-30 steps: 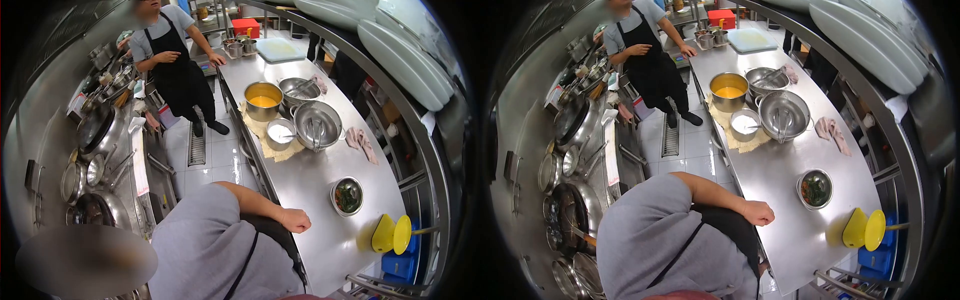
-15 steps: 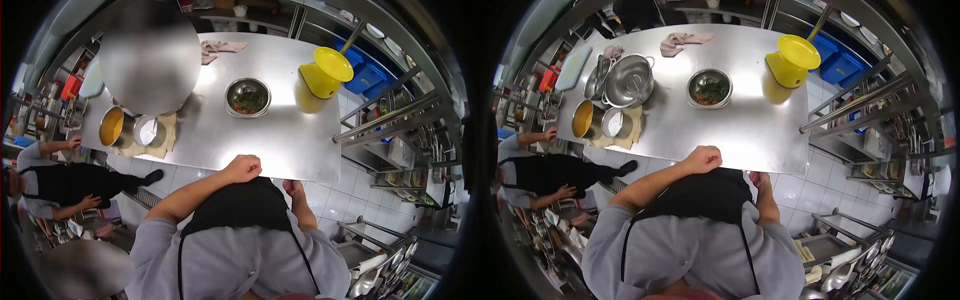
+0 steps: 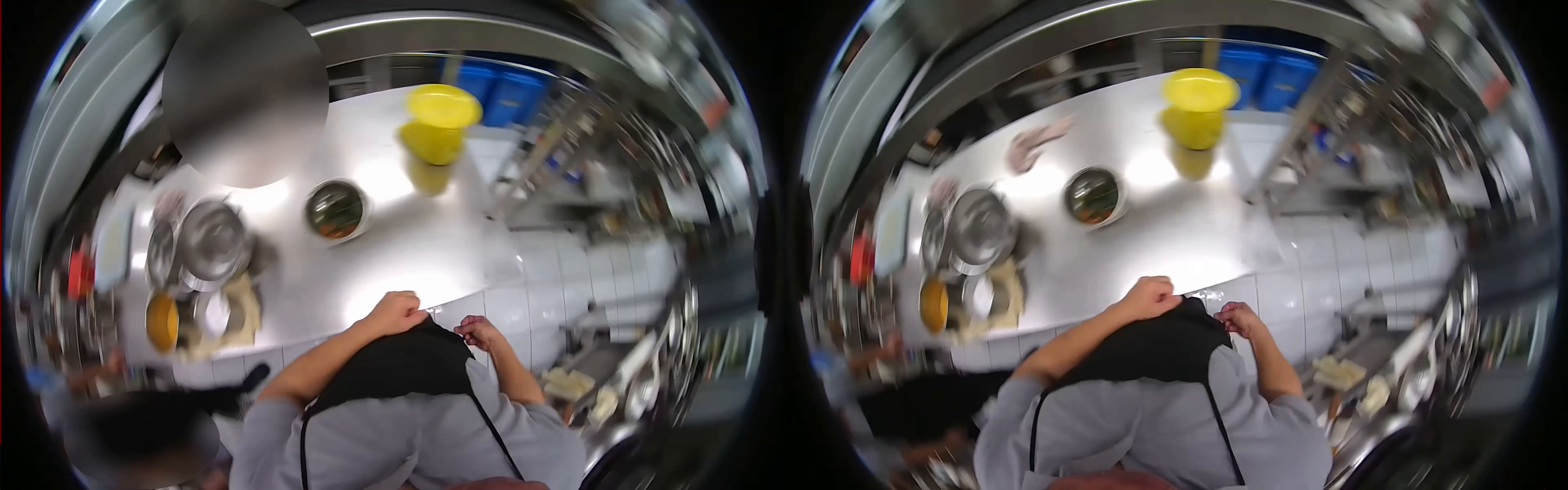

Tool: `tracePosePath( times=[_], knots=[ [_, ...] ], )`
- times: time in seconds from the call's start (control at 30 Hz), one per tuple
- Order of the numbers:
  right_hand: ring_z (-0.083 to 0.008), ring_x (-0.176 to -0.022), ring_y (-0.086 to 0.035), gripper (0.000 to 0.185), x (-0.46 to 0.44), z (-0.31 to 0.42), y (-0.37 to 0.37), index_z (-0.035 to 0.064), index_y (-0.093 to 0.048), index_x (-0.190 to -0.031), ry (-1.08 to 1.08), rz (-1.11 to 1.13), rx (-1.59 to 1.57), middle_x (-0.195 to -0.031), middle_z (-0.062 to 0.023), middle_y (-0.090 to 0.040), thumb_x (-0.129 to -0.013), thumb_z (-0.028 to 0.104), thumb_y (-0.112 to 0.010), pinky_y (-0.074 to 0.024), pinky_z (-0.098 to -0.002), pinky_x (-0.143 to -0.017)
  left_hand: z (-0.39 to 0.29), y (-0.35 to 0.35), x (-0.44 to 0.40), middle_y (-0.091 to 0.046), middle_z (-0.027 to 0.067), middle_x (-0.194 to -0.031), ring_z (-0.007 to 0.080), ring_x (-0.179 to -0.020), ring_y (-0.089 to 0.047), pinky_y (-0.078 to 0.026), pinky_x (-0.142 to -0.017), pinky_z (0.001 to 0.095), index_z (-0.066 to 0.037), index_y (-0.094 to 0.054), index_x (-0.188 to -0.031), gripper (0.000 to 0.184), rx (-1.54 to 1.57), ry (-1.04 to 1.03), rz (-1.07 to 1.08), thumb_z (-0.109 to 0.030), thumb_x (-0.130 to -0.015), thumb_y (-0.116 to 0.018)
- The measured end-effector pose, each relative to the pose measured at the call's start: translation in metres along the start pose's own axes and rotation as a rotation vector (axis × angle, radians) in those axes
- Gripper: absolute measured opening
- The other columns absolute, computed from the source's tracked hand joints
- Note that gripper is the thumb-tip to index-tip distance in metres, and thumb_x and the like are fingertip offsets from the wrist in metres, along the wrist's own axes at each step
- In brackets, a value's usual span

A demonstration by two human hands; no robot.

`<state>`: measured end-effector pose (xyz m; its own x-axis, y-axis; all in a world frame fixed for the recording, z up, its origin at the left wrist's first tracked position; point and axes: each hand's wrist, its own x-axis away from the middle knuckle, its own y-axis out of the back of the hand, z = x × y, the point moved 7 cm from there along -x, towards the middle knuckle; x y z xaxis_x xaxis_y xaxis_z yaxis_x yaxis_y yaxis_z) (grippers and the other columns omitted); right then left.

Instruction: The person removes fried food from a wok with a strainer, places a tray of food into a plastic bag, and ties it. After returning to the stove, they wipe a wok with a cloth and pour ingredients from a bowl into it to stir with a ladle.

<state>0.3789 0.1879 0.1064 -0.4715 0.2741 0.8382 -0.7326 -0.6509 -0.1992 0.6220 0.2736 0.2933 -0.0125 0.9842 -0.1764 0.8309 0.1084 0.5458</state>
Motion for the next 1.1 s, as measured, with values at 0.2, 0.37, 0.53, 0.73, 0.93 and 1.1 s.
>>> tracePosePath(
  times=[0.2, 0.37, 0.53, 0.73, 0.93, 1.1],
  knots=[
    [-0.0291, -0.061, -0.066, 0.012, 0.128, 0.083, -0.027, -0.0003, -0.069, -0.077, 0.344, -0.182, 1.34, -0.068, -0.0157, -0.067, -0.074, 0.011, -0.07, -0.0561, -0.0384, -0.056, -0.009, -0.051, -0.033, -0.06, 0.0, -0.074, 0.0074, -0.066, -0.056, -0.047, -0.06, 0.0247, -0.004, -0.063, -0.105, 0.016, 0.497, 0.276, 0.374, -0.011, -0.091, -0.063],
    [-0.0139, -0.054, -0.06, 0.006, 0.245, 0.189, -0.114, 0.0031, -0.07, -0.08, 0.517, 0.581, 0.574, -0.065, -0.0064, -0.065, -0.085, 0.005, -0.067, -0.0469, -0.0266, -0.048, -0.041, -0.09, -0.053, -0.066, 0.0078, -0.102, 0.0164, -0.09, -0.063, -0.051, -0.08, 0.0289, -0.001, -0.061, -0.119, 0.035, 0.896, 0.367, 0.75, -0.03, -0.1, -0.053],
    [-0.0112, -0.052, -0.057, 0.005, 0.163, 0.193, -0.155, 0.001, -0.066, -0.081, 0.598, 0.672, 0.624, -0.065, -0.0034, -0.061, -0.086, 0.002, -0.064, -0.0458, -0.0254, -0.047, -0.064, -0.04, -0.039, -0.061, 0.0165, -0.122, 0.0239, -0.11, -0.061, -0.049, -0.096, 0.0367, 0.002, -0.055, -0.127, 0.057, 1.682, 0.512, 0.456, -0.047, -0.101, -0.044],
    [-0.0137, -0.065, -0.065, 0.012, 0.096, 0.16, -0.257, 0.0005, -0.067, -0.084, 0.765, 0.76, 0.983, -0.073, -0.0076, -0.066, -0.085, -0.004, -0.055, -0.0518, -0.0281, -0.06, 0.021, 0.0, 0.052, -0.068, 0.0075, -0.088, 0.0151, -0.069, -0.064, -0.049, -0.052, 0.0251, -0.004, -0.064, -0.108, 0.052, 1.306, 0.678, -0.068, -0.051, -0.1, -0.043],
    [-0.0287, -0.079, -0.066, 0.005, 0.12, 0.163, -0.318, 0.0024, -0.067, -0.083, 1.34, 1.119, 1.248, -0.079, -0.012, -0.066, -0.085, 0.005, -0.063, -0.0528, -0.0357, -0.071, 0.022, -0.022, 0.136, -0.061, 0.0019, -0.068, 0.0091, -0.052, -0.053, -0.035, -0.04, 0.0206, -0.008, -0.066, -0.093, 0.055, 1.56, 0.67, -0.658, -0.058, -0.097, -0.043],
    [-0.0296, -0.074, -0.061, 0.011, 0.102, 0.138, -0.326, 0.0054, -0.064, -0.075, 1.516, 1.316, 1.342, -0.076, -0.0096, -0.064, -0.08, 0.012, -0.071, -0.0502, -0.0381, -0.066, 0.092, -0.163, 0.216, -0.069, 0.0144, -0.091, 0.0275, -0.09, -0.065, -0.051, -0.082, 0.0389, -0.008, -0.07, -0.108, 0.061, 0.524, 1.1, -0.674, -0.062, -0.093, -0.044]
  ],
)
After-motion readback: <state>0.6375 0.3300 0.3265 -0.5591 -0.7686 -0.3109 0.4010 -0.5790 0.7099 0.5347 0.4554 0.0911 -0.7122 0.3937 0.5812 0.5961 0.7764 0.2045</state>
